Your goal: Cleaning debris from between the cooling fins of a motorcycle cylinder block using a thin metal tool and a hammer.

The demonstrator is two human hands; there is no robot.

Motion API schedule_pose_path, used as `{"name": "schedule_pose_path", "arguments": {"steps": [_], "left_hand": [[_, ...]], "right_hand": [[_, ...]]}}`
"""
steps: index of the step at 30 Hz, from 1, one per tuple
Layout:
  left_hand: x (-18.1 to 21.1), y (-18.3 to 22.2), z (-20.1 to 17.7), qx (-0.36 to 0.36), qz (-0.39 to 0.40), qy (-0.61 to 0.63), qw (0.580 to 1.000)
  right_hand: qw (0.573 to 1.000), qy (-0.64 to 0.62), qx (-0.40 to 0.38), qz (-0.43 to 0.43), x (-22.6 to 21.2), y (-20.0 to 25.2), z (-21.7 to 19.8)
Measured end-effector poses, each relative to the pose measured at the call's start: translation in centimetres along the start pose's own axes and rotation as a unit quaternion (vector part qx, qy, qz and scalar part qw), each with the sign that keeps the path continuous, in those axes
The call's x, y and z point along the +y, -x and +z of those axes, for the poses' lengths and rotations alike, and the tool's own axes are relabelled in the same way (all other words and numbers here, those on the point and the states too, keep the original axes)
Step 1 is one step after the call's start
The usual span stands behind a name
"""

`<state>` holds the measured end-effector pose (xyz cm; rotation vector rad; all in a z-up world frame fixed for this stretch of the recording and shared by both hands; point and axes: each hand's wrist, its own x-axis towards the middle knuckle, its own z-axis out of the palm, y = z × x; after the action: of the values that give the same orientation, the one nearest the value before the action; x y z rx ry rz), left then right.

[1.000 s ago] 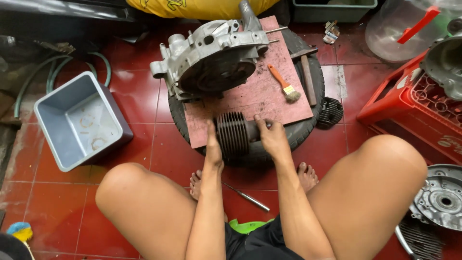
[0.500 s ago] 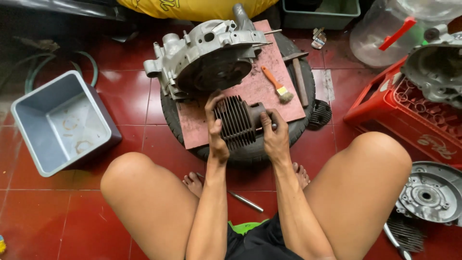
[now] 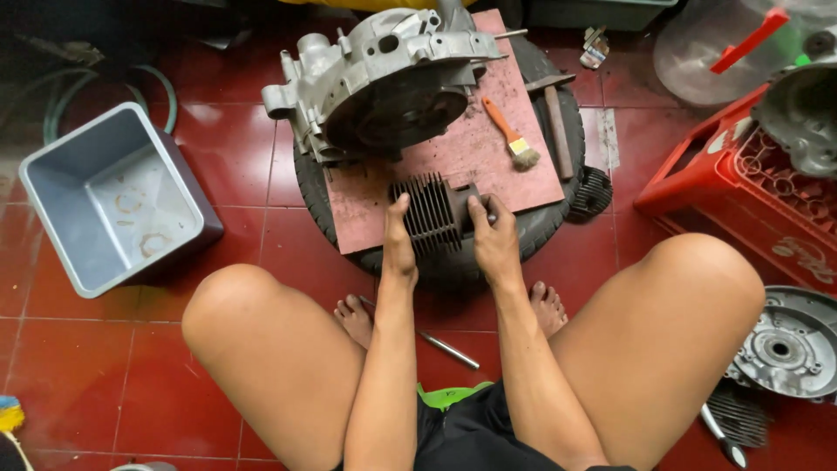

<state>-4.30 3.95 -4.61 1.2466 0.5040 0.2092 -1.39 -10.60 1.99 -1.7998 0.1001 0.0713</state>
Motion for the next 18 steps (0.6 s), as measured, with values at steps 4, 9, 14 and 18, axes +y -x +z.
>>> {"name": "schedule_pose_path", "arguments": {"steps": [4, 9, 14, 18], "left_hand": [[-0.9, -0.7, -0.8, 0.003, -0.037, 0.052, 0.998], [4.1, 2.2, 0.7, -0.023, 0.153, -0.058, 0.986], [7.3, 3.3, 3.8, -0.047, 0.278, -0.085, 0.956], [5.9, 2.3, 3.9, -0.009, 0.13, -0.083, 0.988]], "right_hand": [[1.0, -0.019, 0.011, 0.02, 0.1, 0.7, 0.7], [0.998, -0.036, -0.032, -0.047, -1.0, 1.3, -0.7], [0.99, -0.126, -0.006, -0.059, 1.7, 0.4, 0.0], [0.996, -0.075, 0.03, 0.033, 5.5, -0.5, 0.8]]}}
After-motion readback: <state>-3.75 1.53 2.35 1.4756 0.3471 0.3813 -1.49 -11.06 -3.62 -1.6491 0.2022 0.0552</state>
